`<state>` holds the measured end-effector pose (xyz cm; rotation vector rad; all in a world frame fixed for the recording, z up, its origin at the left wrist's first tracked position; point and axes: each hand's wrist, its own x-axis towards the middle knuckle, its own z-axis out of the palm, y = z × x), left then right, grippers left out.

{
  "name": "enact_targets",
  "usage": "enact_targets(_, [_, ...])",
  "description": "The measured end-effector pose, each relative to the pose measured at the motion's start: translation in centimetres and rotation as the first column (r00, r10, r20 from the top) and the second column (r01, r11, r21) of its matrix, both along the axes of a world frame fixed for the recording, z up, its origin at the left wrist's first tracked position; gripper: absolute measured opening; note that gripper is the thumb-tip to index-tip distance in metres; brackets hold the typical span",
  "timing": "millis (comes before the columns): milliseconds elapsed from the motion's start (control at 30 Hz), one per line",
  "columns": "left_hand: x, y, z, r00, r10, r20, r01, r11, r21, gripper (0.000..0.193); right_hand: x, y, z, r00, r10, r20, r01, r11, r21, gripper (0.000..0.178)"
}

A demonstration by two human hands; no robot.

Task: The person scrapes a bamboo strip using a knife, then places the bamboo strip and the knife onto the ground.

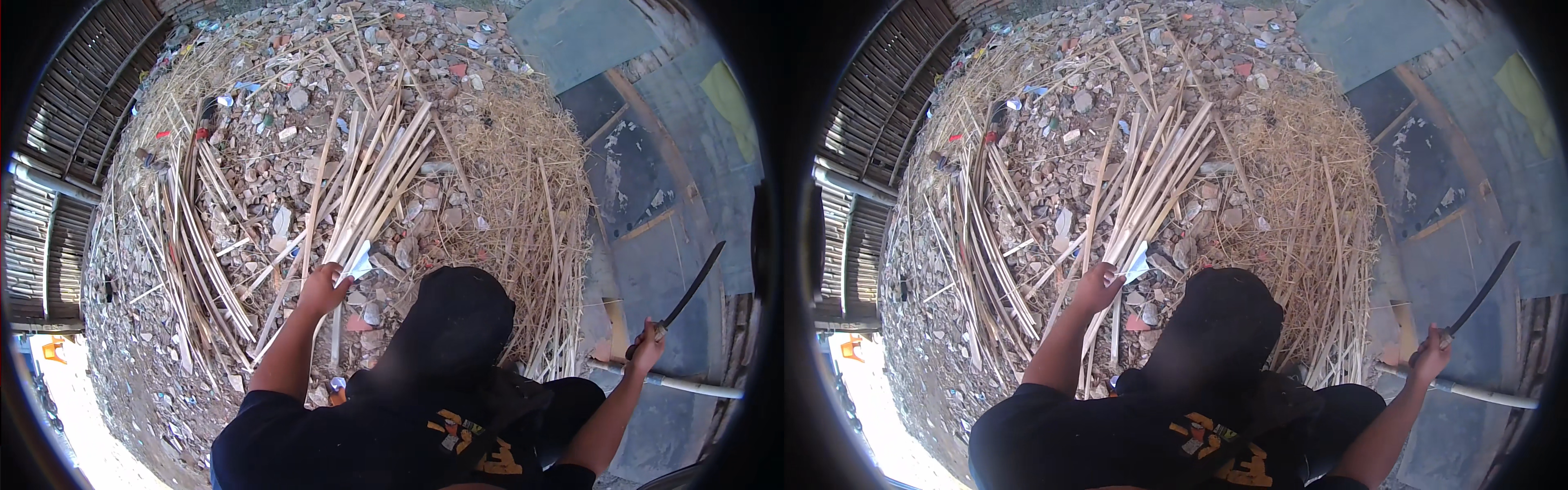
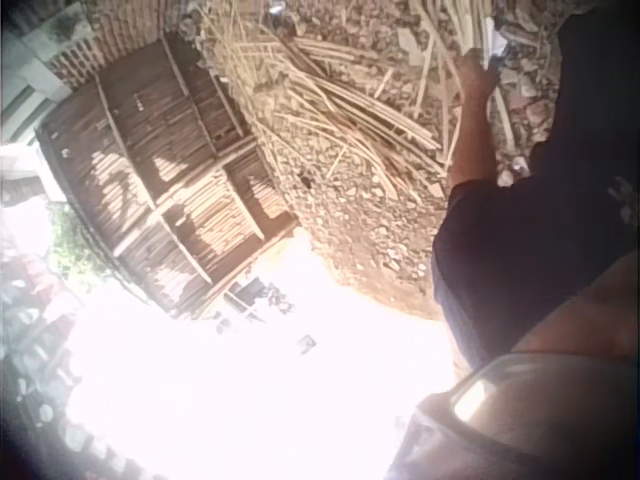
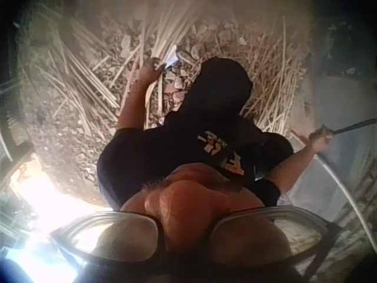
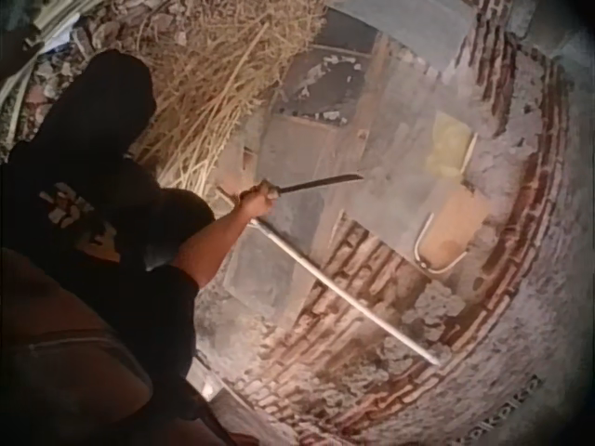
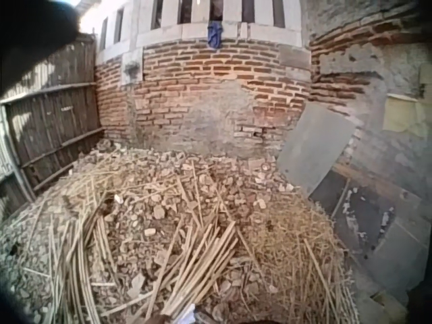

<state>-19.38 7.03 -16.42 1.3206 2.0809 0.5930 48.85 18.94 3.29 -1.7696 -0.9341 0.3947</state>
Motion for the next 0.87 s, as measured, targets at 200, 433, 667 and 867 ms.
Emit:
enact_targets(200, [3.1,0.7,-1.0,0.978,-0.156,0.14,0.165,0.985,-0.057,0.037,7.2,-11.2,-1.5,0.965,-0.131,0.228,0.162,0.979,-0.124,0.022])
enact_targets(433, [4.4,1.4,-3.2,0.944,-0.186,0.271,0.206,0.977,-0.047,0.026,5.1,-24.4,-9.4,0.846,-0.199,0.495,0.462,0.738,-0.492,0.04])
enact_targets(667, [6.2,4.5,-6.3,0.817,-0.166,0.553,0.212,0.977,-0.021,0.026,3.3,-39.0,-21.4,0.87,-0.405,0.28,0.486,0.612,-0.624,0.058])
enact_targets(867, [-0.2,3.7,-11.3,0.913,-0.376,0.16,0.376,0.926,0.028,0.035,2.4,-38.8,-27.7,0.924,-0.341,0.172,0.365,0.662,-0.655,0.057])
